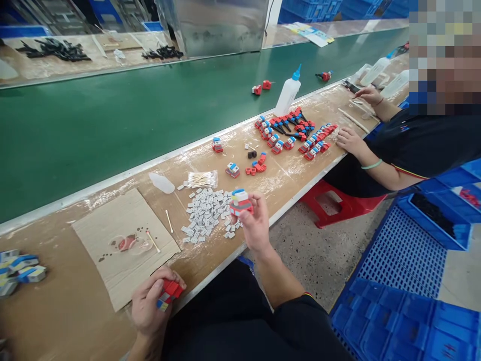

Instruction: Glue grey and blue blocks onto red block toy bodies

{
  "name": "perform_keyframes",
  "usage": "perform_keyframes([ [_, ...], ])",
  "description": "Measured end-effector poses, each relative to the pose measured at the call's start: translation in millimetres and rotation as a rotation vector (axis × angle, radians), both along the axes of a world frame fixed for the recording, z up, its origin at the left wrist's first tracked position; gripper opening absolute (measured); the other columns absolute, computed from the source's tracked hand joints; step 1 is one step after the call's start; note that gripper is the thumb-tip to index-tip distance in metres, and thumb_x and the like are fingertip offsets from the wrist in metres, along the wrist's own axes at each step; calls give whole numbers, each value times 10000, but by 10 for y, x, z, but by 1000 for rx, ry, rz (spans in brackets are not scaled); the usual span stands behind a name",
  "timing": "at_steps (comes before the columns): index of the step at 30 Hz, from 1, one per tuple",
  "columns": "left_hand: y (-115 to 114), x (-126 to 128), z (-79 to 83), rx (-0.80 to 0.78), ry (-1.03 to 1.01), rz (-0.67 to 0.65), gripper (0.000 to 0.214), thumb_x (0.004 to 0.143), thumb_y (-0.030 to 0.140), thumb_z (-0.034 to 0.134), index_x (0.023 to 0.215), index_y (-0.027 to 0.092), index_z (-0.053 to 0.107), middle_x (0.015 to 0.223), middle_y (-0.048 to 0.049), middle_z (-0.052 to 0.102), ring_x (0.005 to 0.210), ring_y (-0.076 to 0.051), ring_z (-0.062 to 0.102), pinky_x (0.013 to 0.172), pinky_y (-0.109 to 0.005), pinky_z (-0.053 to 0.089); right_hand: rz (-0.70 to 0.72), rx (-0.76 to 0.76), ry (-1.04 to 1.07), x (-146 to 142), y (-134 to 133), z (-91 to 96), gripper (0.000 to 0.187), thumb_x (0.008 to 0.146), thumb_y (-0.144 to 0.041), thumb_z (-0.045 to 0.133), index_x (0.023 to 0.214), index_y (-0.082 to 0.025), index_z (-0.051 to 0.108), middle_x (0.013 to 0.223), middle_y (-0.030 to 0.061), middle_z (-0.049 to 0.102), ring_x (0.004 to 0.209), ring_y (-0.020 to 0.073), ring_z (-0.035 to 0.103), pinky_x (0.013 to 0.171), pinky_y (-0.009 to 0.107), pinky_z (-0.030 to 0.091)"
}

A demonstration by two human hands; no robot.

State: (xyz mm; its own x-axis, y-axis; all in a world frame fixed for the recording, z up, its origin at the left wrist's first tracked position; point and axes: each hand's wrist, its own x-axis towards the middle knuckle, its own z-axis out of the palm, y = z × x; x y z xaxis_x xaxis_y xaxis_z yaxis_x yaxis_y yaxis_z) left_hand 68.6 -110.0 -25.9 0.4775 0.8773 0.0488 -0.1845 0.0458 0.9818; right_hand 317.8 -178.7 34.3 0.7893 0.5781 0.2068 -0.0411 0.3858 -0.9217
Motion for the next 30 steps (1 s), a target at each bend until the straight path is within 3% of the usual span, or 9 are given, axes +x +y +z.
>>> perform_keyframes([
  [3,-2,-27,-45,-21,8,7,357,931,421,716,707,145,746,598,-34,647,491,-180,657,457,-272,571,262,45,438,42,4,51,464,854,-661,749,996,-242,609,865,25,764,621,138,650,486,240,520],
  [7,-2,-64,-86,-54,13,12,354,916,431,737,709,143,744,615,-33,644,498,-183,661,456,-276,569,362,65,627,79,12,96,383,861,-573,699,915,-195,663,846,65,780,623,146,660,455,233,507],
  [11,1,-61,-80,-51,10,11,354,918,432,738,714,143,746,621,-33,645,502,-181,664,463,-274,574,375,106,621,56,24,131,349,825,-524,721,984,-221,658,839,45,787,616,155,669,455,232,504],
  [24,-9,-54,-52,-16,17,2,357,942,422,710,718,146,746,616,-31,635,504,-177,667,460,-264,574,339,90,372,-25,23,117,652,770,-608,886,1223,-308,525,946,13,796,676,162,741,524,247,578],
  [30,-6,-76,-58,-12,32,-10,371,943,433,700,711,147,740,616,-36,629,506,-184,659,463,-281,574,308,93,264,-34,30,92,674,753,-640,902,1222,-323,536,876,-12,769,631,154,724,514,241,562],
])
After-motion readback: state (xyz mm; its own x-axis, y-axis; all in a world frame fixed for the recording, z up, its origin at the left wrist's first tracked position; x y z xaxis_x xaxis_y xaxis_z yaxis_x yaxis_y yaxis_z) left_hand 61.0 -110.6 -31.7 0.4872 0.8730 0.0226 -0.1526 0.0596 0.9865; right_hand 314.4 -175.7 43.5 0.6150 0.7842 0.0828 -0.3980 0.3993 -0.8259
